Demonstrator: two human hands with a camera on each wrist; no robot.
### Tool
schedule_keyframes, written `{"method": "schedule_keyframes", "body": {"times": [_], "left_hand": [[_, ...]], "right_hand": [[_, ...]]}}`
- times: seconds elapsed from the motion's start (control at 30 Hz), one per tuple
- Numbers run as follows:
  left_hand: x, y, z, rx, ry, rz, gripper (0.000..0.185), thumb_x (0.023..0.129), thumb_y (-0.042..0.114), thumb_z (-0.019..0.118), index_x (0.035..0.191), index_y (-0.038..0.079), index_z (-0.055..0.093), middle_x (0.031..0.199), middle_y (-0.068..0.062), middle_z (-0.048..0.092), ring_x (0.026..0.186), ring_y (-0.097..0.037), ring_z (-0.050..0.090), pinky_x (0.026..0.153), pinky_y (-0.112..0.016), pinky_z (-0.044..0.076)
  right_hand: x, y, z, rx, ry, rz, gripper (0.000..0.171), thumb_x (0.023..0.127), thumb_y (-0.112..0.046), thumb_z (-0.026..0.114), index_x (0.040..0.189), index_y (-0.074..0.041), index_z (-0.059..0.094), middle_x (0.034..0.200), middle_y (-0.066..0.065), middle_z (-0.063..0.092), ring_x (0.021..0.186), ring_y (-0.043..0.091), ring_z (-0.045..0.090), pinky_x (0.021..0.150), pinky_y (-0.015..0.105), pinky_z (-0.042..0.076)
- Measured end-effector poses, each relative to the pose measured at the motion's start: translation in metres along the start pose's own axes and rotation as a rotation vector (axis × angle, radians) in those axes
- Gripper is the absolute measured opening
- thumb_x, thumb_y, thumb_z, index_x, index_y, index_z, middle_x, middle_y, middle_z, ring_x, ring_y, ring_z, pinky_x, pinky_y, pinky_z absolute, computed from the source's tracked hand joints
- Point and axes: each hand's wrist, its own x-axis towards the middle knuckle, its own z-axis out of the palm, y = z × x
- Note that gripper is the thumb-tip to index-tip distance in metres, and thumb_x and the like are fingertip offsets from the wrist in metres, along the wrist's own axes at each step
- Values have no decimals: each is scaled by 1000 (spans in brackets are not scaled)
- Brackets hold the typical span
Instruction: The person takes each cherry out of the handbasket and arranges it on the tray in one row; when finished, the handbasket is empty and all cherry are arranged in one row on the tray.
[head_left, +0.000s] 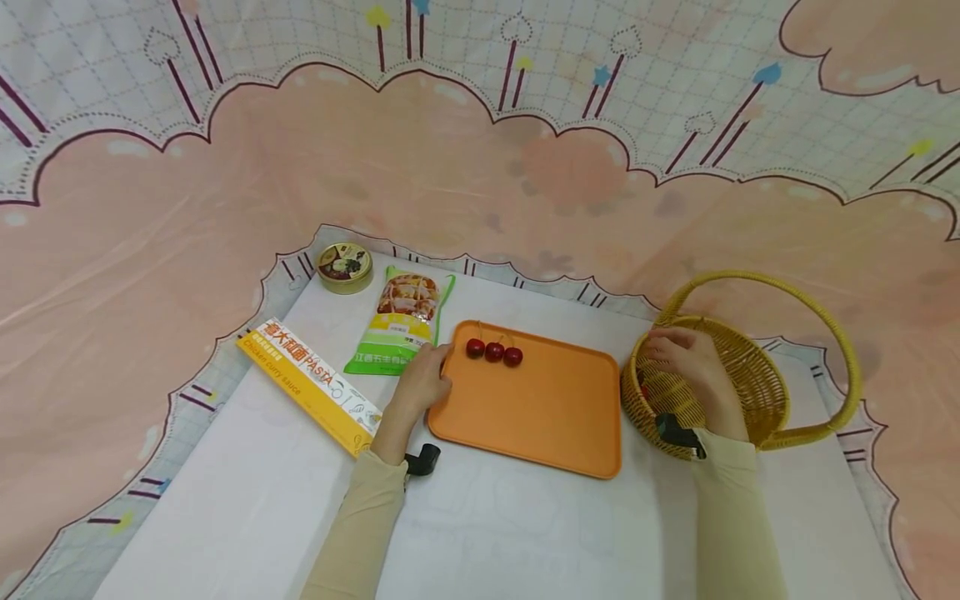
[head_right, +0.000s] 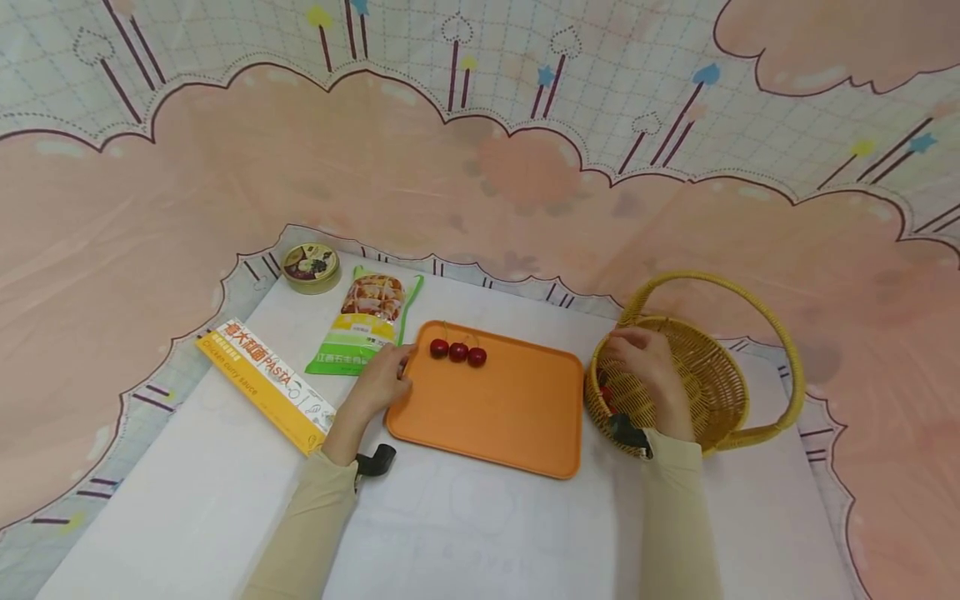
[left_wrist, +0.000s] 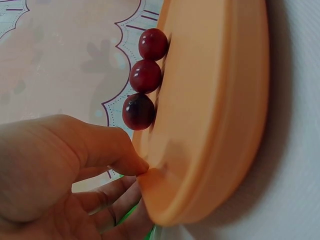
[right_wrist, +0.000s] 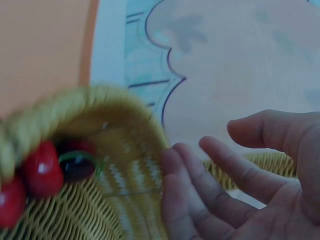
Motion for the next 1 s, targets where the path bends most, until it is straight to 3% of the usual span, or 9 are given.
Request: {"method": "schedule_keyframes", "body": {"times": [0.17,0.3,0.53,0.77,1.0], "left_hand": [[1,-1,-1,8,8,13,58,83,-3,63,140,-2,50,117,-21,53,94,-29,50,90,-44,45],[1,-1,0,4,7,13,58,84,-3,63,141,-2,50,117,-21,53,94,-29,50,89,-44,45],[-2,0,-1,-11,16,22,56,83,-5,61,138,-4,52,114,-22,53,93,-30,50,90,-45,46],[-2,1,-1,-19,0,7,58,84,-4,61,141,-3,50,119,-23,52,96,-31,51,91,-45,45],[-1,1,-1,-8,-11,-12,59,85,-3,62,142,-1,49,119,-21,52,96,-29,50,91,-44,45]], "right_hand": [[1,12,-7,-97,-22,82,52,102,-24,49,133,17,49,114,15,68,84,0,63,84,32,53],[4,23,-7,-130,-74,165,52,101,-23,49,133,18,47,111,14,68,90,11,65,89,43,52],[7,34,1,-18,-128,245,47,101,-16,46,133,20,44,103,7,67,93,21,68,88,44,53],[5,36,2,29,-185,257,48,102,-16,45,135,19,42,107,9,61,90,17,67,86,41,54],[7,32,-8,1,-282,218,47,103,-17,44,132,20,45,117,21,64,105,36,65,92,50,49]]}}
